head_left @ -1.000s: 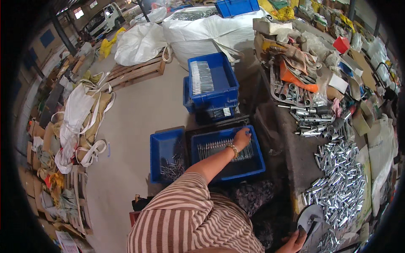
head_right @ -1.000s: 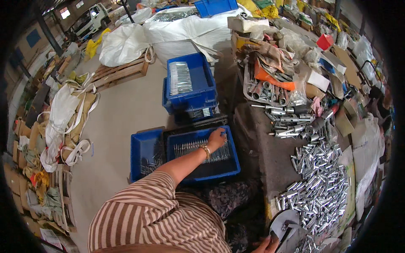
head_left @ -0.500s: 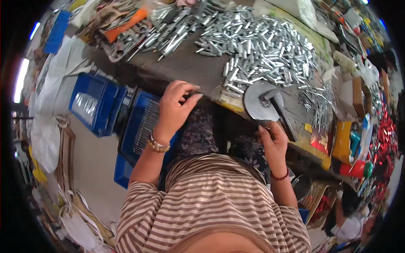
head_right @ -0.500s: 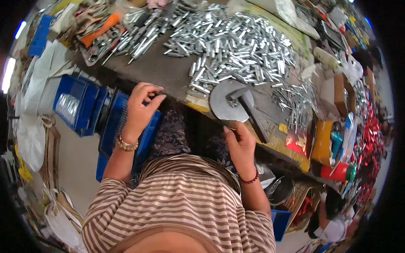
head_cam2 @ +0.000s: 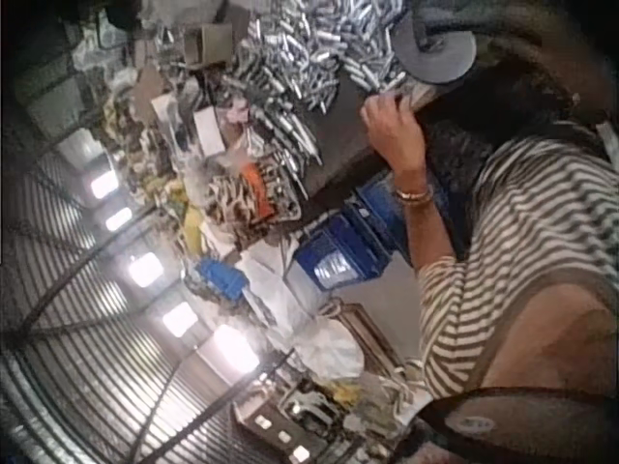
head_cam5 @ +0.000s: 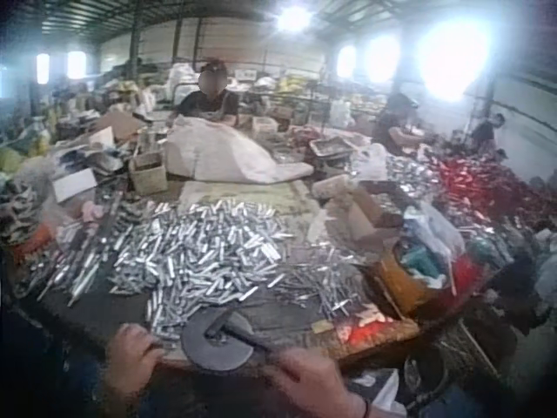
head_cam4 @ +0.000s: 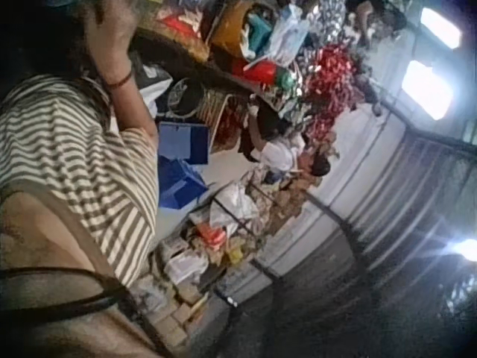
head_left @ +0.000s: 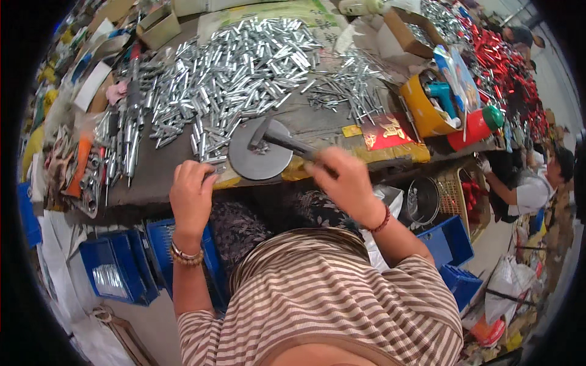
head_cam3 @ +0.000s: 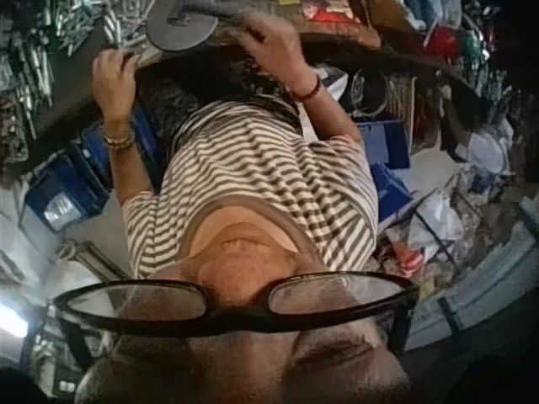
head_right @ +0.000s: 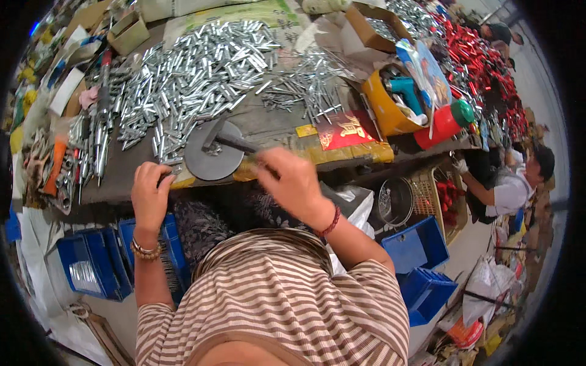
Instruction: The person assembles metal components by joining pins and sleeves on a circular metal fixture, tapping them with a small hammer, and placing the finished pieces into a blue container.
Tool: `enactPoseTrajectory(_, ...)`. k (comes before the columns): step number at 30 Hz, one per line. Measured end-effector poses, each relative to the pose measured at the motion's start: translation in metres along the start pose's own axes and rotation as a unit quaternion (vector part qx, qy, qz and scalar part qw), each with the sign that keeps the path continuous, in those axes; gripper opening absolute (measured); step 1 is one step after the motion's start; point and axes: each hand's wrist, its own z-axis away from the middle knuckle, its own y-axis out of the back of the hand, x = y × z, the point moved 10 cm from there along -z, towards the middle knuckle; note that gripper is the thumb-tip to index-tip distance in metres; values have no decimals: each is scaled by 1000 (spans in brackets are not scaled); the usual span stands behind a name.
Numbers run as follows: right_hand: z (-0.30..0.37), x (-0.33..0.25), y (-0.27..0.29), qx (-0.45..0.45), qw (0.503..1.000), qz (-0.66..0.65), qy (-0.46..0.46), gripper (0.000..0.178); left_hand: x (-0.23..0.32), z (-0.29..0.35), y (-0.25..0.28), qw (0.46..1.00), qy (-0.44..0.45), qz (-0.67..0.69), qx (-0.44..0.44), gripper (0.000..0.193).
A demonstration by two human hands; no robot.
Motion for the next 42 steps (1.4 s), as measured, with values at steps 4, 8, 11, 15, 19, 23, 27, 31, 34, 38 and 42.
enactPoseTrajectory(4,-24,65,54,94,978,174,-67,20,16,-1,1,999,-16,36,27,14)
enactPoseTrajectory(8,-44,97,60,106,960,246,-80,24,36,-4,-11,994,-14,107,11,14)
enactPoseTrajectory(11,-54,107,47,72,948,297,-85,29,47,-8,-21,995,-12,96,-4,13)
enactPoseTrajectory(15,-58,120,44,40,932,337,-125,30,49,-9,-28,997,-28,76,-20,15)
enactPoseTrajectory(19,-50,95,51,41,975,171,-132,42,47,-13,-30,997,-33,76,-5,15)
enactPoseTrajectory(23,-30,63,-15,-42,913,-331,-233,27,45,-14,-34,993,-26,115,1,14)
enactPoseTrajectory(27,-15,38,-71,-87,856,-432,-269,20,41,-11,-34,990,1,140,-11,15)
enactPoseTrajectory(31,-31,-1,-53,-91,992,-88,-13,14,39,-7,-31,991,-6,130,-3,15)
enactPoseTrajectory(34,-28,-6,-54,-121,992,1,22,16,38,-4,-31,990,-15,138,4,16)
enactPoseTrajectory(38,-29,-20,-54,-103,986,85,103,16,39,-8,-33,992,-13,127,-6,17)
enactPoseTrajectory(42,-30,-26,-53,-86,978,106,155,16,34,-10,-36,989,22,145,-22,17)
